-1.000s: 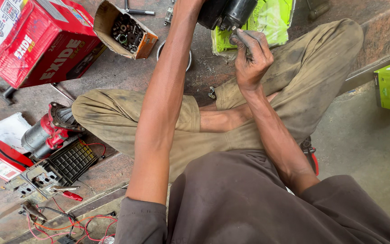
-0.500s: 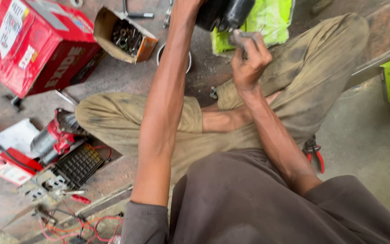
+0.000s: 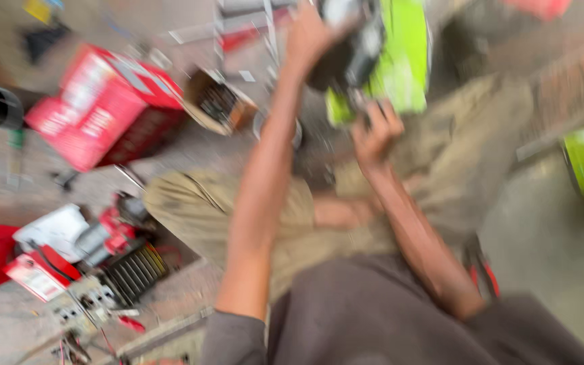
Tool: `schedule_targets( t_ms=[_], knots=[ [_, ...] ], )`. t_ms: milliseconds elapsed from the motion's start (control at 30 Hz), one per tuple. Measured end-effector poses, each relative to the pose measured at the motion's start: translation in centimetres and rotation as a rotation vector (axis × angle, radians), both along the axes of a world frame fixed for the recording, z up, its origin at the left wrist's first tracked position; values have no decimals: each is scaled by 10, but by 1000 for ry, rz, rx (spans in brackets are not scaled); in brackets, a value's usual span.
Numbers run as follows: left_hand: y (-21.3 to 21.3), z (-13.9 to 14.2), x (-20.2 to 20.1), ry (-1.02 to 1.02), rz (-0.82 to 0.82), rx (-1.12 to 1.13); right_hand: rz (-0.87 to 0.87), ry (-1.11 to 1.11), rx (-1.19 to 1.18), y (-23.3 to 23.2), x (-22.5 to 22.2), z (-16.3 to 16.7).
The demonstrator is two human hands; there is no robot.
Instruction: The person sits on the workshop floor with a starter motor in their lap and works on it by hand, prying at its housing, separating the front end cap from the body, and turning the unit over to work on different sides. They repeatedly reposition the motor and manipulate its components with their fingers.
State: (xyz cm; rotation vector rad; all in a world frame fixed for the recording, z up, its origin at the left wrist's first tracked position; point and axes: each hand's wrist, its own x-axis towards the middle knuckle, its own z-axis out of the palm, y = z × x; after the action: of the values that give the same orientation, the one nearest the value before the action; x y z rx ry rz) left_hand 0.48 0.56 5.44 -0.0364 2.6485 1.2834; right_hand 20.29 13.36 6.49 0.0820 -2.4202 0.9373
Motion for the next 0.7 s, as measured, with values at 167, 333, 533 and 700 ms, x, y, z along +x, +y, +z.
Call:
schedule_targets(
  t_ms=[167,333,533,700],
  knots=[
    [-6,45,14,-43,-7,22,-13,80,-43,-8,-6,11],
    [-10,56,18,-73,17,34,-13,69,-73,-12,-2,19],
    [-10,41,11,76,0,77,28,155,-96,-3,-6,-4],
    [-5,30,13,80,7,102,70,116,-174,6,-1,-23]
  ],
)
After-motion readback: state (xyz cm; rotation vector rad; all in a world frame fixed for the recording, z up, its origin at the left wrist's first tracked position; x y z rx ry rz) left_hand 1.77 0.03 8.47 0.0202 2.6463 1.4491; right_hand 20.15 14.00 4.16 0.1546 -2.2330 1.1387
